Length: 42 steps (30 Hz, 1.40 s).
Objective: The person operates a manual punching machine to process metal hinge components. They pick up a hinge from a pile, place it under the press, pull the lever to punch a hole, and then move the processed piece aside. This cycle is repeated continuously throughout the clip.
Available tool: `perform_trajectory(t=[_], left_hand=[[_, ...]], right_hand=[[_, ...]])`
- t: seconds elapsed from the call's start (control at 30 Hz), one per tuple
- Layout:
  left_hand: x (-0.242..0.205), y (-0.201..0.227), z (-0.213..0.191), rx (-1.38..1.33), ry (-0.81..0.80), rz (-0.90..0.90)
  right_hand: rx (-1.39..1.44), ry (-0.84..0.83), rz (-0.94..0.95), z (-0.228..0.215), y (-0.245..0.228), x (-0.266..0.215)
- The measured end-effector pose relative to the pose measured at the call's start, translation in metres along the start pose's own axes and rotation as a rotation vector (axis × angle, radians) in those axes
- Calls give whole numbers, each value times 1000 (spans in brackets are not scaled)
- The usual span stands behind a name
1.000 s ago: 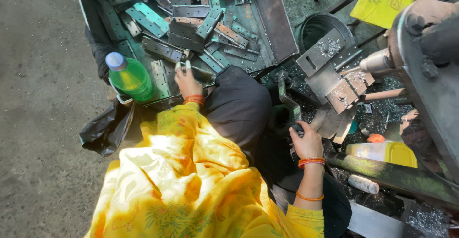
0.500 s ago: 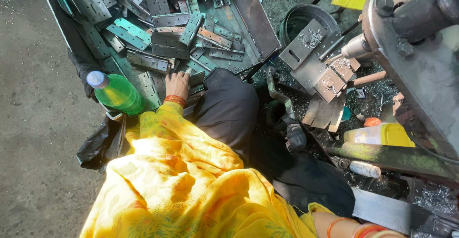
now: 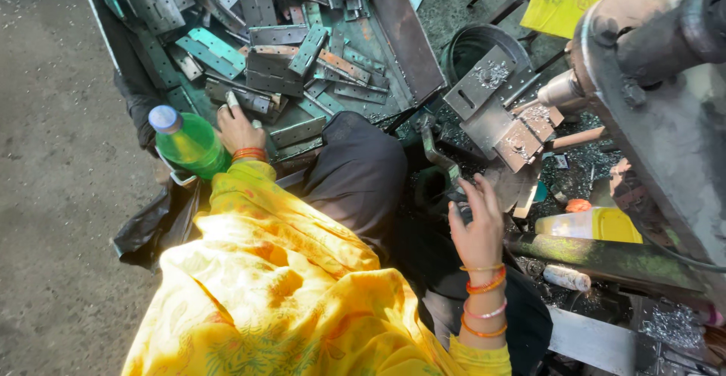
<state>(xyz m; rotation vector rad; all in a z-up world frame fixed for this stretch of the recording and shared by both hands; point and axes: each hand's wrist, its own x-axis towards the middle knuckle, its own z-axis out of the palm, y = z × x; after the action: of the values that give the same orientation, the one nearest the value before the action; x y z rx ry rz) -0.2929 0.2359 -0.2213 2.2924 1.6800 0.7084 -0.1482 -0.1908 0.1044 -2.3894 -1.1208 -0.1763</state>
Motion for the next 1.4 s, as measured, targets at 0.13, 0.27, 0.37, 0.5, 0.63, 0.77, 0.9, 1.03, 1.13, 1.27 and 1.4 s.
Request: perform_trajectory(t=[0.13,0.27,0.37,0.5,0.63,0.77,0.9,1.03,1.13,1.27,1.4], left_hand=[[11,3,-14,131,-188,28],[25,9,-27,129,-113,78],[28,17,-24,158,-110,94],[15,12,-10,-79,-60,2],[6,12,3,-377,148,-229],[-5,7,-1,-311,43,-395],[6,12,-21,-425,73,-446],[4,66,-43,-939,227,-222],[13,123,-69,-977,190,66],[17,211,-114,-1003,-182,207],[0,310,-147,-958,-189,700]], right_hand=[[-153,-56,38,24,26,-1],[-103,-103,138,35,38,-4],[-137,-83,146,37,40,-3],[-162,-87,140,36,35,-1],[-169,-108,158,34,29,3],[-166,-113,163,32,29,-1],[-194,-89,137,33,28,2],[-188,-86,136,33,28,0],[-175,-78,118,32,28,-1],[-162,-45,104,32,28,-1],[-183,-49,127,32,31,-1]])
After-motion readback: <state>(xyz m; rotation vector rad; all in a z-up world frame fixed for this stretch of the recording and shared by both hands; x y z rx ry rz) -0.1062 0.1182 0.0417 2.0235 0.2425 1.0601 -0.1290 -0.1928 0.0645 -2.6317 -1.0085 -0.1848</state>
